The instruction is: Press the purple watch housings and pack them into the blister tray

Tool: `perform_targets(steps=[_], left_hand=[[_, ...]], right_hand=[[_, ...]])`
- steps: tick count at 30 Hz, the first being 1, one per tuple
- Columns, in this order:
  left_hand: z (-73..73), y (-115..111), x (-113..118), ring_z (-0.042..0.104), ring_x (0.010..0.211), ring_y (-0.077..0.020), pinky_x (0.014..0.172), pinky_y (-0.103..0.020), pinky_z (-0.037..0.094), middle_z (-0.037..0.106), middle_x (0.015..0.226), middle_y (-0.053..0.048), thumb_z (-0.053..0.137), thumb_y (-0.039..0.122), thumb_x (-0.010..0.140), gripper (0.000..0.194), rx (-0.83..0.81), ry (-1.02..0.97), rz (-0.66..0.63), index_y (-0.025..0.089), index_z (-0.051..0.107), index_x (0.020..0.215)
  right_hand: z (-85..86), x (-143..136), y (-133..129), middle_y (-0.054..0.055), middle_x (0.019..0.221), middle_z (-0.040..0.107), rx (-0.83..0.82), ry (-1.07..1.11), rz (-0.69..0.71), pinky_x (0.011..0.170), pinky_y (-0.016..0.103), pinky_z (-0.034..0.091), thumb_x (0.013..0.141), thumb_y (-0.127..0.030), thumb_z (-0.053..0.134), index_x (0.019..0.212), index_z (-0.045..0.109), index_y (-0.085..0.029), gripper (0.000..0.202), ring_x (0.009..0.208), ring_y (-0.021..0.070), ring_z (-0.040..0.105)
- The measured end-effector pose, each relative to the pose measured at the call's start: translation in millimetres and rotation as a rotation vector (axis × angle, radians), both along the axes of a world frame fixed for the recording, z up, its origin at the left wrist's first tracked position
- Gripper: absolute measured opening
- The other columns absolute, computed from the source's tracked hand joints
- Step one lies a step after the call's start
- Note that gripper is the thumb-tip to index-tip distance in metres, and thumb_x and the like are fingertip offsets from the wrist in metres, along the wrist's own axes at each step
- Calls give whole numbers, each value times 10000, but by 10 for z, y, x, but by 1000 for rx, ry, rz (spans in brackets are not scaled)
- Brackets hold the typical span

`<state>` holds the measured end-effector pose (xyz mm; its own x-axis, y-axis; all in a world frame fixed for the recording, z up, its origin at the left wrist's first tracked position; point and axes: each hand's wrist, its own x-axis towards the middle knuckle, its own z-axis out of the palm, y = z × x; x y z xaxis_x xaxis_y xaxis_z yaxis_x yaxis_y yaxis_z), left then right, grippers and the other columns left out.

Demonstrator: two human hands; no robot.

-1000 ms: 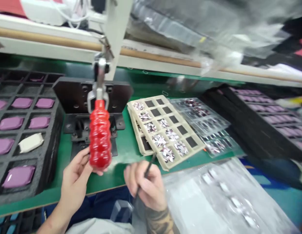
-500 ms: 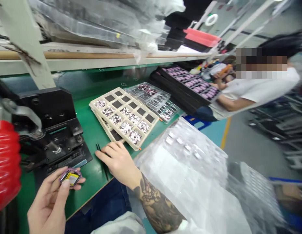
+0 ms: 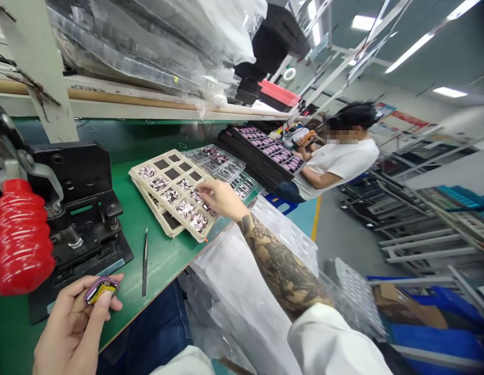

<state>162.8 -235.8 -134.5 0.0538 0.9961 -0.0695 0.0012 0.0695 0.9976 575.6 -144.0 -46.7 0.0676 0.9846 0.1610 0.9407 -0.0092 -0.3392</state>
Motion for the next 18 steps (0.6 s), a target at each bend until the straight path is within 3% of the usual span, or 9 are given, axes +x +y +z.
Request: perform_targets(steps=[6, 11, 14, 18], left_hand=[[-13, 18, 16, 828, 771, -231, 680, -302, 715, 875, 1151, -132, 890, 555, 907, 522, 8, -1, -7, 233, 656, 1243], [-36, -10, 22, 798, 780, -196, 724, -270, 671, 870, 1134, -95, 808, 565, 979, 406, 23, 53, -5, 236, 690, 1185], [-24, -9, -3, 767, 779, -185, 709, -244, 611, 856, 1029, -49, 767, 523, 1021, 320, 136, 218, -68, 225, 786, 1138], [83, 9, -6, 705, 838, -178, 756, -250, 549, 795, 993, -28, 727, 396, 1076, 207, 252, 290, -183, 233, 827, 1157]], right_hand=[[-87, -68, 171, -5, 847, 783, -4, 120, -42, 778, 271, 516, 871, -53, 744, 1032, 785, -180, 209, 754, 133, 695], [39, -156, -126, 10, 823, 735, 159, 185, -153, 699, 280, 503, 1006, -217, 652, 1070, 763, -163, 139, 692, 136, 630], [8, -488, -499, 6, 821, 740, 332, 381, -140, 669, 282, 532, 1070, -349, 645, 1071, 782, -189, 210, 660, 136, 642], [-305, -1214, -964, 47, 962, 847, 423, 699, -12, 773, 345, 655, 1012, -319, 811, 1173, 834, -246, 178, 811, 207, 809]])
